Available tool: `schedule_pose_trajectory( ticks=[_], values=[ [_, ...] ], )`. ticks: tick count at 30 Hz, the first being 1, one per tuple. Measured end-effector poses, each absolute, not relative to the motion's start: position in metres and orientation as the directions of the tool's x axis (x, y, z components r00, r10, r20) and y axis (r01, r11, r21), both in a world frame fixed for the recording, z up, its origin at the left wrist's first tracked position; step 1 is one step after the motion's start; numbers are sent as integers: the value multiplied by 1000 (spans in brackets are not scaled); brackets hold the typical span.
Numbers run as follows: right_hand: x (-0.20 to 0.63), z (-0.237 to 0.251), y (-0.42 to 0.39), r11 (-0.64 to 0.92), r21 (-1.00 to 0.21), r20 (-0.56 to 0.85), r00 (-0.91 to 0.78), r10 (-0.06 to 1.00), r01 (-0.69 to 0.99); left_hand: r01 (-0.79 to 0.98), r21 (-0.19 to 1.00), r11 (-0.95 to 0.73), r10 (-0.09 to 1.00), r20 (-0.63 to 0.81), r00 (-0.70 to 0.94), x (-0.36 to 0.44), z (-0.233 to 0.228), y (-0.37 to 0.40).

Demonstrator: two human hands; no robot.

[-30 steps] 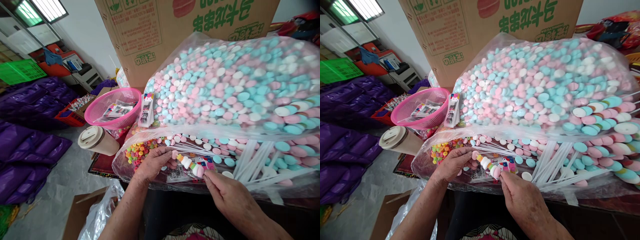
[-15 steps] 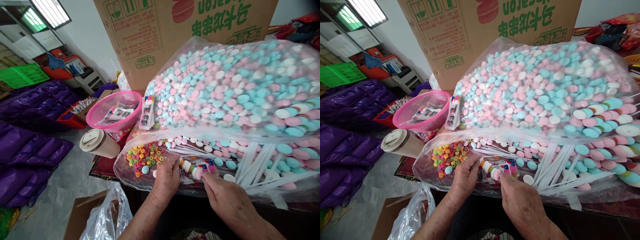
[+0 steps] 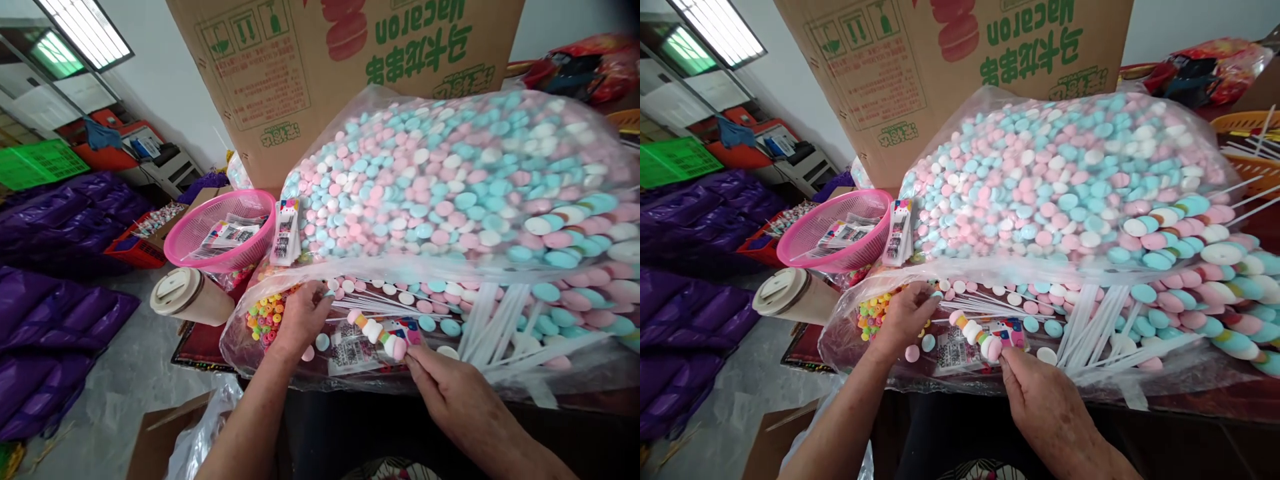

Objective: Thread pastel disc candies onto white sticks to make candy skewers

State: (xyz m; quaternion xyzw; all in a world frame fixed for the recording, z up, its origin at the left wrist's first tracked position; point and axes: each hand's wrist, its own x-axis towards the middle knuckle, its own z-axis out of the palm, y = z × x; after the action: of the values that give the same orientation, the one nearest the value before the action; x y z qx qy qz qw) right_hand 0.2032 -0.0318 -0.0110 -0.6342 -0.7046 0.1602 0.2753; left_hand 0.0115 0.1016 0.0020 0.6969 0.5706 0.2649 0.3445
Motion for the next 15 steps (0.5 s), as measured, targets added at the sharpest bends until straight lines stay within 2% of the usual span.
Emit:
schedule_pose_trajectory(
  ticks=[2,3,5,8,13,15],
  values=[
    [202,-11,-31,151,-551,197,-48,979,820,366,930,47,978,-116,171,16,2,86],
    [201,-12,-31,152,-543,201,-48,978,826,216,967,136,970,-174,168,19,3,79],
    [201,-13,-30,147,-531,205,-42,978,835,34,969,245,951,-248,183,24,5,66],
    [201,-14,-32,149,-523,212,-41,976,839,45,969,244,954,-248,170,28,3,56],
    [201,-11,-37,159,-511,226,-46,973,845,170,982,77,984,-103,147,25,-13,52],
    [202,-10,-38,177,-514,254,-48,966,840,165,984,65,983,-92,160,25,-17,50]
  ],
)
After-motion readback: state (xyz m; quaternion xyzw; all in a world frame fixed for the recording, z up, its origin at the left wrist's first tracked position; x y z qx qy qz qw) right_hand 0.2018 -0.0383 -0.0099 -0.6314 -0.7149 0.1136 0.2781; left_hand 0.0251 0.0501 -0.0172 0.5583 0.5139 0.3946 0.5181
